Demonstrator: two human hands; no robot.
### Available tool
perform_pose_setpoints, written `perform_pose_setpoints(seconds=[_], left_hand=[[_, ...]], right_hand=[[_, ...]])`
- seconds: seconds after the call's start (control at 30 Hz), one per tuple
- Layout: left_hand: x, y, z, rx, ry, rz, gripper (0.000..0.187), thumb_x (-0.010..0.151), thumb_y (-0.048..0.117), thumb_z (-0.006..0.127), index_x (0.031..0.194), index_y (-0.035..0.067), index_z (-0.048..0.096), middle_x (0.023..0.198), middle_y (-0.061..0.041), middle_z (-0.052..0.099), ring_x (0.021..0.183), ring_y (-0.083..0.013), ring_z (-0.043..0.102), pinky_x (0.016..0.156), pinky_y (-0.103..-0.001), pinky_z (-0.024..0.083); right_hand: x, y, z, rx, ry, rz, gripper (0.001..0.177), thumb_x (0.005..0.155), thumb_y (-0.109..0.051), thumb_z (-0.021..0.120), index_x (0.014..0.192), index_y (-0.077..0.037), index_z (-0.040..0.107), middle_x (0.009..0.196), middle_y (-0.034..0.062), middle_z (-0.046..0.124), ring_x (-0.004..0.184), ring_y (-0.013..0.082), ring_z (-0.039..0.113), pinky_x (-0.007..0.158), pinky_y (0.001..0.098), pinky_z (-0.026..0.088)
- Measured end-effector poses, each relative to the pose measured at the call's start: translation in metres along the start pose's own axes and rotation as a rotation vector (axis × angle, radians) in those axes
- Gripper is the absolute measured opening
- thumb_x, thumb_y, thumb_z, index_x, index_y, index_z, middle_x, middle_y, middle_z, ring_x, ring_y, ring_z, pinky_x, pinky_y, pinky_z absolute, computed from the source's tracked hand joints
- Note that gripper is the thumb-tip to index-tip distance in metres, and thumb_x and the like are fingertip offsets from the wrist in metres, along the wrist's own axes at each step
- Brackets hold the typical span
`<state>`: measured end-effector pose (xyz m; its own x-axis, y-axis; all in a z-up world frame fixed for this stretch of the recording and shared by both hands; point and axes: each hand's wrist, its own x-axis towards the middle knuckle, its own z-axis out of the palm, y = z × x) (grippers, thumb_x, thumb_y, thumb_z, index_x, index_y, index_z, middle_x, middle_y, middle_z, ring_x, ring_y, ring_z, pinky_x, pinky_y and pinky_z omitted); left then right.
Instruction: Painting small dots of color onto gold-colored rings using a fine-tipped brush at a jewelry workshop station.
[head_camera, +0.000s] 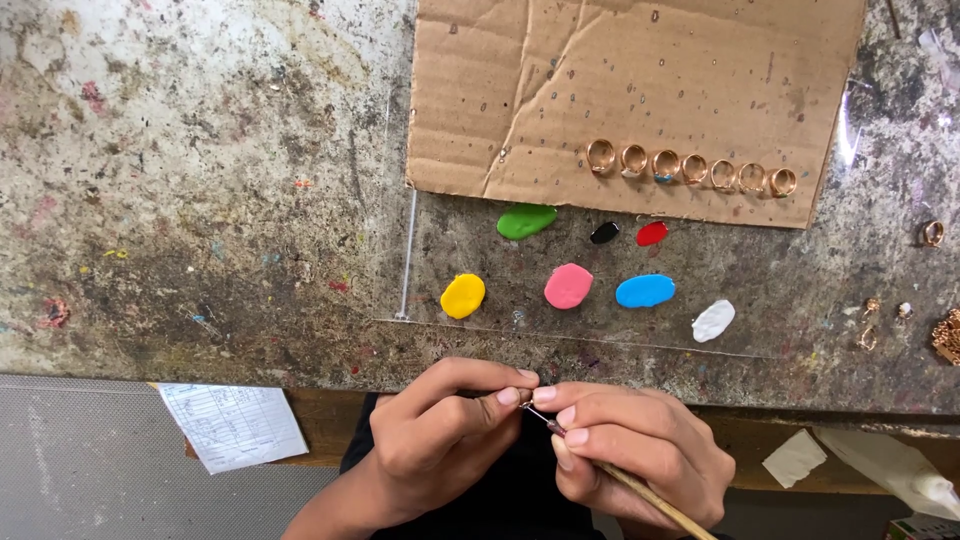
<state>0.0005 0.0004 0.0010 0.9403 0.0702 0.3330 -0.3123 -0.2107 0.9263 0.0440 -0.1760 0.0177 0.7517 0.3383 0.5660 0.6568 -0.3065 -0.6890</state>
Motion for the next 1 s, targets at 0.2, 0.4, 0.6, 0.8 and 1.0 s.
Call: perform_pose_setpoints(seconds=[0.2, 0.4, 0.6, 0.8, 1.0], left_hand=[[0.0008, 0.0005, -0.0007, -0.014, -0.006, -0.006, 0.009, 0.093, 0.0, 0.071, 0.097, 0.001, 0.063, 0.105, -0.018, 0.074, 0.085, -0.0213, 0.079, 0.077, -0.026, 0.066], [0.0017, 0.0003, -0.0007, -0.03, -0.01, -0.005, 0.008, 0.094, -0.001, 0.069, 0.095, 0.0, 0.062, 0.104, -0.019, 0.074, 0.085, -0.0221, 0.079, 0.077, -0.027, 0.066], [0.0017, 0.0006, -0.0004, -0.037, -0.004, -0.011, 0.008, 0.093, -0.001, 0.07, 0.095, 0.0, 0.062, 0.104, -0.02, 0.074, 0.085, -0.022, 0.079, 0.077, -0.026, 0.066], [0.0014, 0.0, -0.0009, -0.04, -0.007, -0.008, 0.007, 0.093, -0.001, 0.07, 0.096, 0.0, 0.063, 0.105, -0.02, 0.074, 0.086, -0.0226, 0.079, 0.078, -0.027, 0.066], [0.0014, -0.0002, -0.0012, -0.043, -0.012, -0.006, 0.008, 0.093, -0.001, 0.07, 0.097, 0.0, 0.063, 0.106, -0.02, 0.074, 0.086, -0.0226, 0.079, 0.078, -0.027, 0.066]], right_hand=[[0.0005, -0.0043, 0.0004, 0.015, 0.007, 0.044, 0.011, 0.088, -0.013, 0.071, 0.09, -0.01, 0.06, 0.079, 0.0062, 0.072, 0.071, 0.021, 0.085, 0.065, 0.019, 0.07], [0.0008, -0.0032, -0.0006, 0.041, 0.005, 0.046, 0.011, 0.088, -0.011, 0.071, 0.09, -0.008, 0.06, 0.081, 0.0093, 0.071, 0.072, 0.0219, 0.085, 0.067, 0.0205, 0.073], [0.0014, -0.0033, -0.0007, 0.046, -0.001, 0.05, 0.011, 0.088, -0.011, 0.071, 0.091, -0.007, 0.061, 0.082, 0.0098, 0.071, 0.072, 0.0222, 0.085, 0.068, 0.0212, 0.073], [0.0013, -0.0025, -0.0003, 0.033, -0.001, 0.036, 0.011, 0.088, -0.012, 0.071, 0.091, -0.008, 0.061, 0.081, 0.0083, 0.072, 0.072, 0.0208, 0.085, 0.067, 0.02, 0.072], [0.0021, -0.0024, -0.0006, 0.021, -0.005, 0.03, 0.011, 0.088, -0.011, 0.071, 0.09, -0.009, 0.061, 0.081, 0.0074, 0.072, 0.072, 0.0196, 0.084, 0.067, 0.0191, 0.071]])
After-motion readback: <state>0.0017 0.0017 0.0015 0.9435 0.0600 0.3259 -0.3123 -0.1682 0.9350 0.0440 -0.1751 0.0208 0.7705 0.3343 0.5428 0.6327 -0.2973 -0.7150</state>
